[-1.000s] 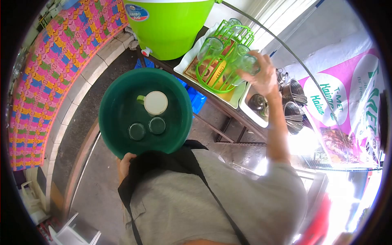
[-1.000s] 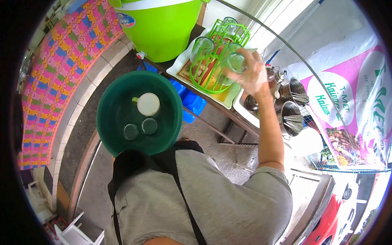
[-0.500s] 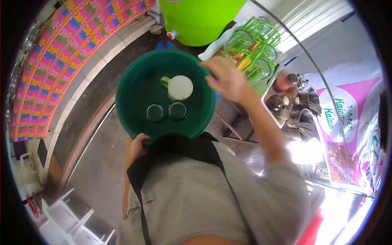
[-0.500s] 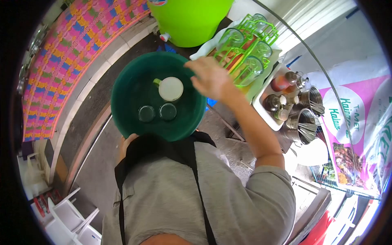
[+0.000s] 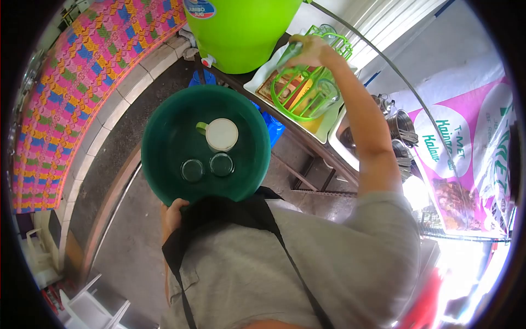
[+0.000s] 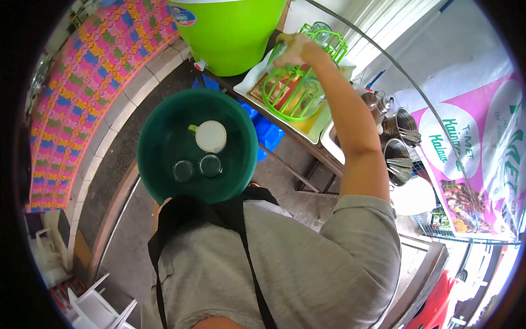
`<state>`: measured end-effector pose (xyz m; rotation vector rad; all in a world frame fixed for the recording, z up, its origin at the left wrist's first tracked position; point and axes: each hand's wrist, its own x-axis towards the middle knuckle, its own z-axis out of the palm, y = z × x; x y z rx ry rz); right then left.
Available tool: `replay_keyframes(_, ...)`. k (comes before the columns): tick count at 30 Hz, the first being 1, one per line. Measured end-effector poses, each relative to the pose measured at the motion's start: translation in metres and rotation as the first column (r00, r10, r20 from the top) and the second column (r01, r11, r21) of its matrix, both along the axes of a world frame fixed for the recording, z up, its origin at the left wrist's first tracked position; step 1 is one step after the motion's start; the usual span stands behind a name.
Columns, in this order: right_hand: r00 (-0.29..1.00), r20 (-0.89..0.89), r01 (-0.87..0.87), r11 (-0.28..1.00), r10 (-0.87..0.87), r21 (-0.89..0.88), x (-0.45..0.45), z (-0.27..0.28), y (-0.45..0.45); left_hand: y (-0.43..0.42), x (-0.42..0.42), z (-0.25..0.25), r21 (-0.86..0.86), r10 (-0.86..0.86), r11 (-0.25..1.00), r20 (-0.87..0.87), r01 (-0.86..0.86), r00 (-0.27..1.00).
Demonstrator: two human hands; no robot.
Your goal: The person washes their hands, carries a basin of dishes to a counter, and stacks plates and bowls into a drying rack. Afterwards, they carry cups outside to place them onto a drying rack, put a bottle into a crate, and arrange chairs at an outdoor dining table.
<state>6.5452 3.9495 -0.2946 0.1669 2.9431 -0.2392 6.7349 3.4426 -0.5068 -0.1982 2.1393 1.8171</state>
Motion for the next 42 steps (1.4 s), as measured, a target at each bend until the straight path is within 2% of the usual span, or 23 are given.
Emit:
replay_keyframes(2, 0.966, -0.246, -0.043, 0.991, 0.073, 0.126, 0.001, 0.022, 0.007, 0.000, 0.002, -0.002, -0.019, 0.004, 1.000, -0.089, -0.006, 0.996)
replay_keyframes(3, 0.967, -0.244, -0.043, 0.991, 0.073, 0.125, 0.003, 0.038, 0.011, 0.000, 0.002, -0.001, -0.026, 0.004, 1.000, -0.118, -0.008, 0.993)
replay_keyframes(5, 0.932, -0.361, 0.036, 0.995, 0.001, 0.094, 0.012, 0.071, 0.014, 0.008, 0.002, 0.021, -0.045, 0.018, 0.999, -0.014, -0.019, 1.000)
replay_keyframes(8, 0.931, -0.363, 0.051, 0.975, 0.032, 0.216, 0.010, 0.067, 0.036, 0.026, 0.000, 0.058, 0.087, 0.180, 0.976, 0.183, -0.198, 0.966)
replay_keyframes(11, 0.960, -0.278, 0.088, 0.978, -0.032, 0.191, 0.001, 0.043, 0.045, 0.018, -0.001, 0.046, 0.117, 0.151, 0.976, 0.232, -0.182, 0.961)
replay_keyframes(14, 0.971, -0.238, 0.046, 0.980, 0.002, 0.193, -0.003, 0.016, 0.048, 0.019, 0.004, 0.045, 0.136, 0.136, 0.980, 0.081, -0.146, 0.987)
replay_keyframes(18, 0.996, -0.091, 0.007, 0.994, 0.004, 0.109, -0.015, -0.012, 0.058, 0.020, 0.006, 0.053, -0.060, 0.134, 0.990, 0.142, -0.126, 0.981)
replay_keyframes(19, 0.993, -0.115, 0.012, 0.992, 0.002, 0.124, -0.013, -0.013, 0.054, 0.026, 0.008, 0.051, 0.129, 0.194, 0.968, 0.151, -0.214, 0.969)
replay_keyframes(21, 0.987, -0.161, 0.025, 0.988, 0.000, 0.152, -0.010, -0.015, 0.046, 0.029, 0.006, 0.051, 0.304, 0.267, 0.902, 0.163, -0.306, 0.950)
replay_keyframes(22, 0.958, -0.287, 0.046, 0.966, 0.030, 0.255, -0.005, -0.013, 0.036, 0.028, 0.004, 0.051, 0.288, 0.268, 0.904, 0.192, -0.315, 0.944)
replay_keyframes(24, 0.768, -0.532, -0.180, 0.918, 0.356, 0.355, 0.023, -0.003, -0.031, 0.028, 0.003, 0.051, 0.261, 0.282, 0.904, 0.230, -0.338, 0.931)
replay_keyframes(25, 0.591, -0.631, -0.513, 0.838, 0.503, 0.187, 0.033, -0.011, -0.068, 0.028, 0.003, 0.051, 0.278, 0.272, 0.902, 0.228, -0.330, 0.935)
replay_keyframes(26, 0.908, -0.302, -0.375, 0.883, 0.290, -0.282, 0.069, -0.002, -0.129, 0.027, 0.004, 0.051, 0.287, 0.257, 0.904, 0.225, -0.316, 0.940)
replay_keyframes(27, 0.683, -0.387, -0.711, 0.685, 0.619, -0.160, 0.081, -0.027, -0.154, 0.026, 0.004, 0.051, 0.296, 0.242, 0.906, 0.222, -0.302, 0.944)
replay_keyframes(28, 0.583, -0.413, -0.809, 0.548, 0.700, -0.213, 0.091, -0.059, -0.174, 0.026, 0.003, 0.051, 0.173, 0.239, 0.944, 0.229, -0.281, 0.944)
replay_keyframes(29, 0.463, -0.261, -0.881, 0.472, 0.847, -0.035, 0.103, -0.070, -0.196, 0.025, 0.003, 0.048, 0.119, 0.217, 0.961, 0.227, -0.248, 0.949)
replay_keyframes(30, 0.447, -0.229, -0.881, 0.470, 0.864, 0.051, 0.112, -0.094, -0.208, 0.024, 0.002, 0.045, 0.064, 0.195, 0.975, 0.227, -0.214, 0.954)
replay_keyframes(31, 0.433, -0.194, -0.878, 0.461, 0.880, 0.133, 0.116, -0.114, -0.214, 0.021, 0.004, 0.035, 0.152, 0.190, 0.964, 0.170, -0.216, 0.967)
replay_keyframes(33, 0.440, -0.172, -0.878, 0.462, 0.881, 0.121, 0.113, -0.124, -0.216, 0.015, 0.004, 0.028, 0.245, 0.173, 0.950, 0.112, -0.196, 0.979)
replay_keyframes(35, 0.440, -0.153, -0.884, 0.456, 0.885, 0.102, 0.115, -0.117, -0.211, 0.012, 0.003, 0.030, 0.195, 0.134, 0.970, 0.055, -0.142, 0.989)
replay_keyframes(37, 0.435, -0.154, -0.899, 0.437, 0.887, -0.017, 0.116, -0.105, -0.204, 0.009, 0.000, 0.031, 0.121, 0.095, 0.987, 0.060, -0.102, 0.994)
replay_keyframes(39, 0.448, -0.273, -0.893, 0.440, 0.851, -0.095, 0.123, -0.094, -0.189, 0.010, -0.001, 0.035, 0.066, 0.072, 0.995, 0.079, -0.078, 0.994)
replay_keyframes(42, 0.627, -0.455, -0.775, 0.563, 0.633, -0.285, 0.138, -0.038, -0.158, 0.014, -0.004, 0.047, -0.077, 0.101, 0.993, 0.088, -0.095, 0.991)
